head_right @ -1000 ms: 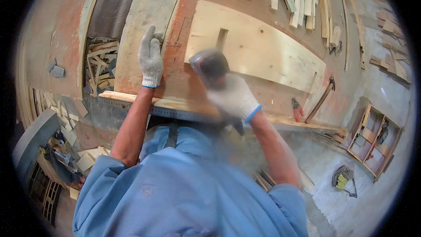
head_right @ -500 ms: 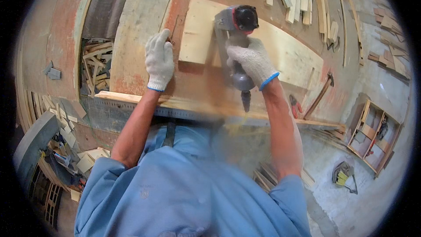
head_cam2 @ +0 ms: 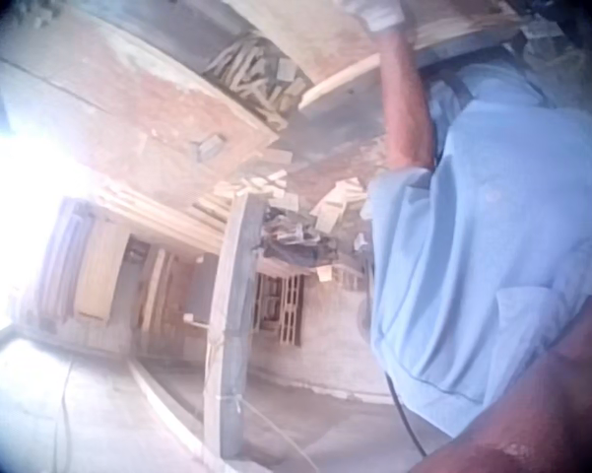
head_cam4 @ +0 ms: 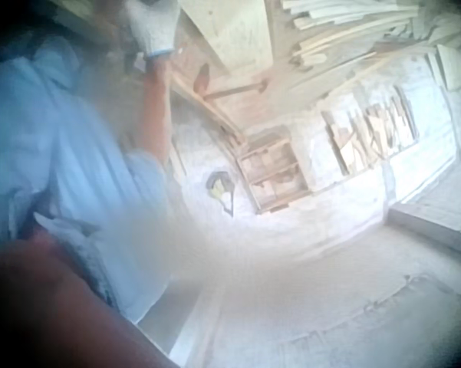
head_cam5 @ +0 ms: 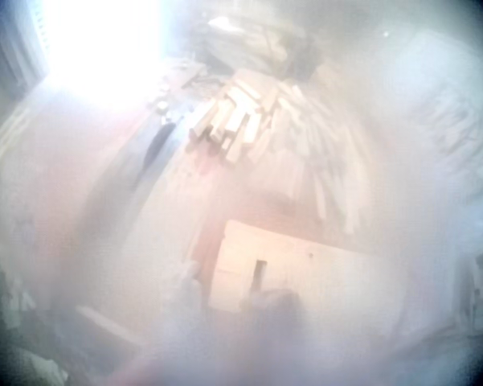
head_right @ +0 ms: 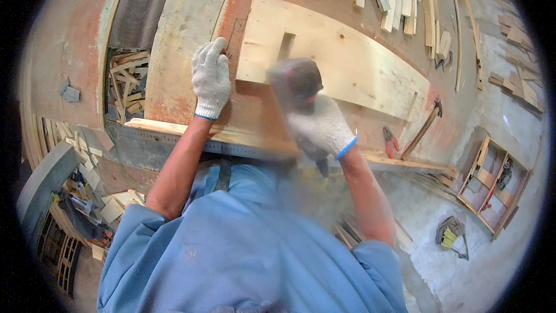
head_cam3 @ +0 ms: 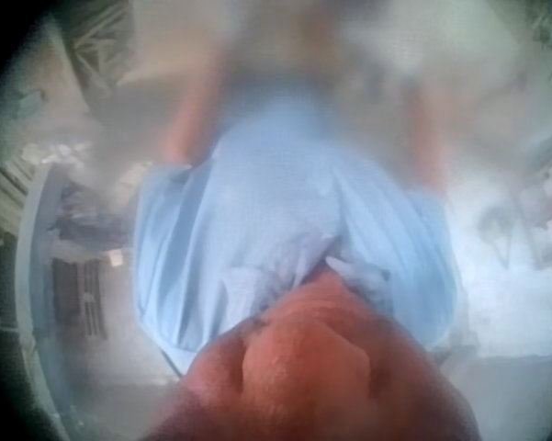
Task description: The person assembles a wooden structure by nailing pieces together using a nail gun, hammer, and pliers. They repeatedly adjust and secure wooden boards on a workbench, occasionally flipping the assembly to work on different sides.
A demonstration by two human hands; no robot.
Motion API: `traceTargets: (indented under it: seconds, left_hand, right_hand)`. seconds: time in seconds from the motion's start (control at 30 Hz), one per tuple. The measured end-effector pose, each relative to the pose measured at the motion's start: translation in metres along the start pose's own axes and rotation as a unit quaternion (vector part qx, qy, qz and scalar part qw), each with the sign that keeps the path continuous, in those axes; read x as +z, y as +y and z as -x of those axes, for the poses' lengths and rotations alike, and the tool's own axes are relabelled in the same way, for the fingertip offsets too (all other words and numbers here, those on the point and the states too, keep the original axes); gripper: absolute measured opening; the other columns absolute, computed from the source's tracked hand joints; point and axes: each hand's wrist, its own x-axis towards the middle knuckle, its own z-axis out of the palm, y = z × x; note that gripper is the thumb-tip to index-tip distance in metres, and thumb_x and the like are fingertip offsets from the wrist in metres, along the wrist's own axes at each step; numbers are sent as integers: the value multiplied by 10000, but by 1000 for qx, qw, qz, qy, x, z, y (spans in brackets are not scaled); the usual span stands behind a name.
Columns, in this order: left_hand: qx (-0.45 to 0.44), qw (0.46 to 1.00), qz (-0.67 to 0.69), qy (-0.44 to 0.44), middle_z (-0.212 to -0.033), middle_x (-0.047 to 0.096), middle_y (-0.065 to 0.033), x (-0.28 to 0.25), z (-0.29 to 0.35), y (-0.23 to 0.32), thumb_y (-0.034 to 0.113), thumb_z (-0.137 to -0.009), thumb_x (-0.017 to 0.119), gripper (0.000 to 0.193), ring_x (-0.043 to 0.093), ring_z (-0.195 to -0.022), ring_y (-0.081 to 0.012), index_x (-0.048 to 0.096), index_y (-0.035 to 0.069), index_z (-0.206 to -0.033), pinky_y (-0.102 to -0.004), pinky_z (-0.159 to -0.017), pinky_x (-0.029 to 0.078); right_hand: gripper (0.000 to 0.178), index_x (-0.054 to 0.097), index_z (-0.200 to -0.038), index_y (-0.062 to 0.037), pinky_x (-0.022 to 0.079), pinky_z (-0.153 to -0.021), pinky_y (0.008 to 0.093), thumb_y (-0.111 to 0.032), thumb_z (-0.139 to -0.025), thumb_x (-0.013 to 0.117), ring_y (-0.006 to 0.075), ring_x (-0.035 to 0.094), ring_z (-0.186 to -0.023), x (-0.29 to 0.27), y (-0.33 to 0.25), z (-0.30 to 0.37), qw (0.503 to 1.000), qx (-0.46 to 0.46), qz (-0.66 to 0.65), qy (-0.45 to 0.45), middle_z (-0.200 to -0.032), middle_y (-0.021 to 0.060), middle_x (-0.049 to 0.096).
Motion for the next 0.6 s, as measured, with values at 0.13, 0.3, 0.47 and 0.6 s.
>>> traceTargets:
  seconds: [0.13,0.3,0.47,0.6]
  left_hand:
    - [-10,1000,10,-8,-1269,666,-163,0,3,3,55,-955,643,393,570,-1267,-381,635,64,-1349,-491,-1115,438]
    - [-11,1000,-8,-7,-1279,663,-165,-1,3,1,62,-963,641,385,569,-1271,-380,639,64,-1348,-490,-1113,438]
    - [-4,1000,-21,-10,-1286,662,-164,-2,2,3,62,-963,642,381,572,-1269,-376,645,66,-1345,-483,-1105,446]
    - [3,1000,-20,-11,-1286,662,-162,0,1,4,64,-967,641,380,572,-1269,-375,644,73,-1346,-481,-1102,448]
  right_hand:
    - [171,681,-933,5,502,-578,324,-140,-842,682,131,628,-599,4,20,5,998,-49,41,10,-653,56,646]
    - [228,704,-917,10,531,-658,371,-201,-833,683,171,661,-653,-4,15,6,999,-7,35,0,-702,85,691]
    - [132,699,-907,-1,513,-601,328,-119,-851,676,120,626,-620,-25,11,0,991,-30,-119,50,-700,31,659]
    - [292,649,-1087,59,514,-575,283,-119,-856,647,143,629,-575,-36,23,-28,978,-47,-179,100,-627,50,616]
